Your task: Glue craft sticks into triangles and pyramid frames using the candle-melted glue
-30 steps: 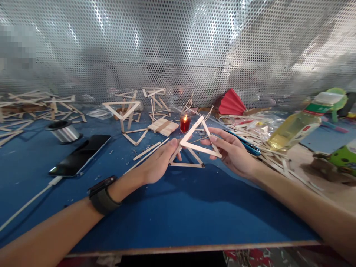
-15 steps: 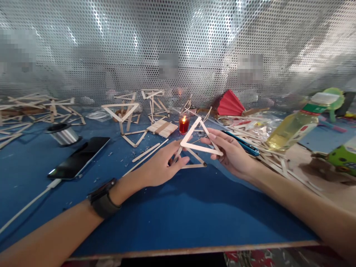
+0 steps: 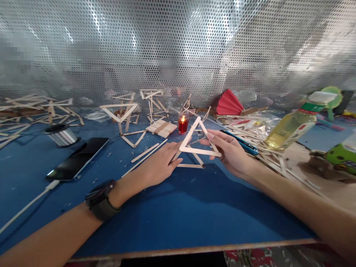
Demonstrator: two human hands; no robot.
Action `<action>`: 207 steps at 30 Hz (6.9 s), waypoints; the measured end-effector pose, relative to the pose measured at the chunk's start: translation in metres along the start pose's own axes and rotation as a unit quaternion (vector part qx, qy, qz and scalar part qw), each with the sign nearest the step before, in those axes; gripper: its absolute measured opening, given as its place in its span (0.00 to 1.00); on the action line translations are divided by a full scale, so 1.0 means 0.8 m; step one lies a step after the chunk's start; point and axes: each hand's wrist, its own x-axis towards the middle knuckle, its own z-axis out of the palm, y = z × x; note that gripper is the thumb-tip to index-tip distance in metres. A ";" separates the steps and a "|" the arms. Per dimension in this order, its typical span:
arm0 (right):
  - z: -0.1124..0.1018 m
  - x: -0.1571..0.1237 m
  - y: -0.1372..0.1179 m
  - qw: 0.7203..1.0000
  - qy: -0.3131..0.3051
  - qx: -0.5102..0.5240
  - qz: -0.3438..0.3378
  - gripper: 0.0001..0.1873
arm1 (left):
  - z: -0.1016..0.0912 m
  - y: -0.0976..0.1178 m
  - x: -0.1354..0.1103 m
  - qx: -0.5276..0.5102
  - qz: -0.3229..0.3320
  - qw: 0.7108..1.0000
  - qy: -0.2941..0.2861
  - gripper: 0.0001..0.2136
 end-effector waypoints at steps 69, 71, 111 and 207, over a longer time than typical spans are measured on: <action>-0.025 -0.004 0.014 0.949 -0.201 -0.185 -0.154 0.16 | -0.007 -0.015 0.006 -0.077 0.075 0.994 0.007 0.13; -0.025 -0.003 0.015 0.952 -0.199 -0.177 -0.152 0.18 | -0.007 -0.014 0.006 -0.088 0.090 0.992 -0.001 0.12; -0.019 -0.002 0.015 0.846 0.044 -0.393 -0.357 0.10 | 0.020 0.045 -0.025 0.035 0.141 0.975 0.166 0.04; -0.072 0.031 0.007 0.805 -0.216 -0.513 -0.206 0.18 | -0.027 -0.010 -0.014 0.002 0.016 1.000 0.002 0.14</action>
